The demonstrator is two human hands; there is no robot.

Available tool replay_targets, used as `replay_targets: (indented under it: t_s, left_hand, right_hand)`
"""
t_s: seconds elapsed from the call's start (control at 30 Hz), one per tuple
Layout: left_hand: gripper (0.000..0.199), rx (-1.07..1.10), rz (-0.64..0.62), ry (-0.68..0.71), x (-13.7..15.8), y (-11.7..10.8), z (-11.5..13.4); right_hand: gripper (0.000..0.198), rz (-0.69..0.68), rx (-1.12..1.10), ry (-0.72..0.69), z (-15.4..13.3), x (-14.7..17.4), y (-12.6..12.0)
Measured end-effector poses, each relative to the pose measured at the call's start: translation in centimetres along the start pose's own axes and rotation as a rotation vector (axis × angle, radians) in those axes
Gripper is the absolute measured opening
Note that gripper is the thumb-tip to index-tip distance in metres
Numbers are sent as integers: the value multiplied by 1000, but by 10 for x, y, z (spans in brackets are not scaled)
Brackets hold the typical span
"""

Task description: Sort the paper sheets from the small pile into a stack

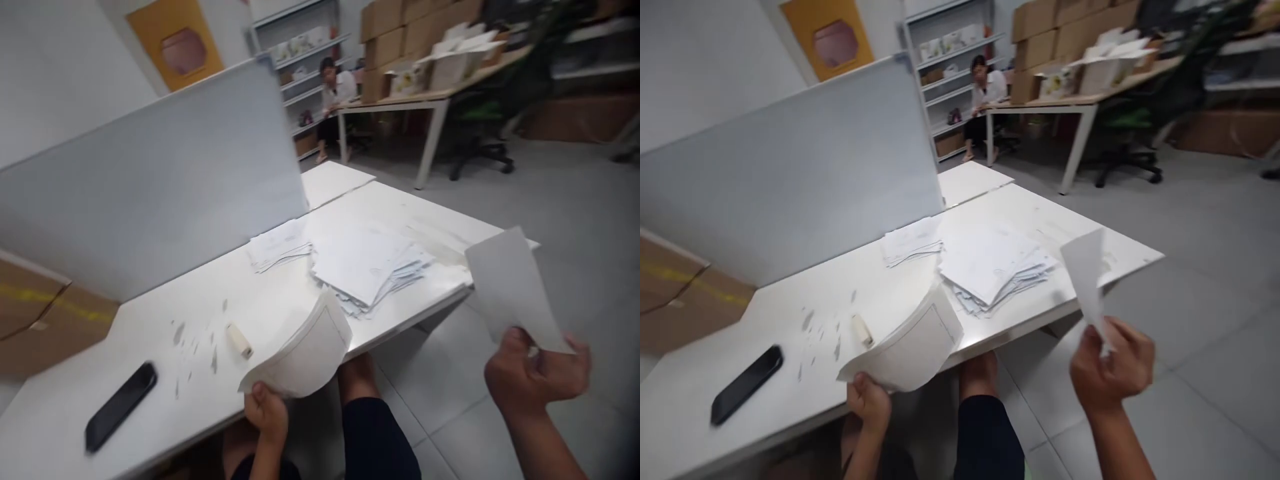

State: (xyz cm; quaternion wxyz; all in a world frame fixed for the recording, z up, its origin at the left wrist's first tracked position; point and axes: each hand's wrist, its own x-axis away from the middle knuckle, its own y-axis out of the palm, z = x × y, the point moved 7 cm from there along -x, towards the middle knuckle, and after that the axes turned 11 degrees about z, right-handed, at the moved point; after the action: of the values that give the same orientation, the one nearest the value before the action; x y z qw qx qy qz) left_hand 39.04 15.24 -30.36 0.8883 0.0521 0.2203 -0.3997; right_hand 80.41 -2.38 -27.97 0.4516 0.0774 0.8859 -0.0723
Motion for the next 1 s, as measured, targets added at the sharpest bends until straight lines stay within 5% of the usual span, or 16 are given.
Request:
replay_targets:
  t_s: [0.03,0.1,0.17,0.27,0.33,0.5,0.77,0.9,1.0]
  left_hand:
    - [51,-3,40,43,-8,-15,0]
    - [55,-33,105,128,-22,-42,3]
    - [58,-44,112,211,-35,-64,7]
    - [59,20,-30,323,-49,-81,11]
    - [57,95,-87,375,-56,-91,12]
    - [54,149,59,428,-70,-127,6]
    - [61,36,193,259,-79,-131,1]
    - [50,-141,413,309,-87,-144,35]
    - [48,-185,467,335,-92,-146,43]
  right_hand:
    - [21,77,-50,-99,-47,-9,-1]
    - [25,-8,-214,-254,-129,-11,11]
    - [32,-264,-321,-325,-187,7,36]
    - [42,-713,-316,-356,-232,58,87]
    - [45,-936,-265,-361,-243,97,122]
    - [44,-1293,-251,-345,-243,171,171]
    - [65,-1477,-1096,336,-267,157,120]
    - [81,-1467,-1087,455,-260,125,105]
    - [76,-1457,-978,437,-245,108,99]
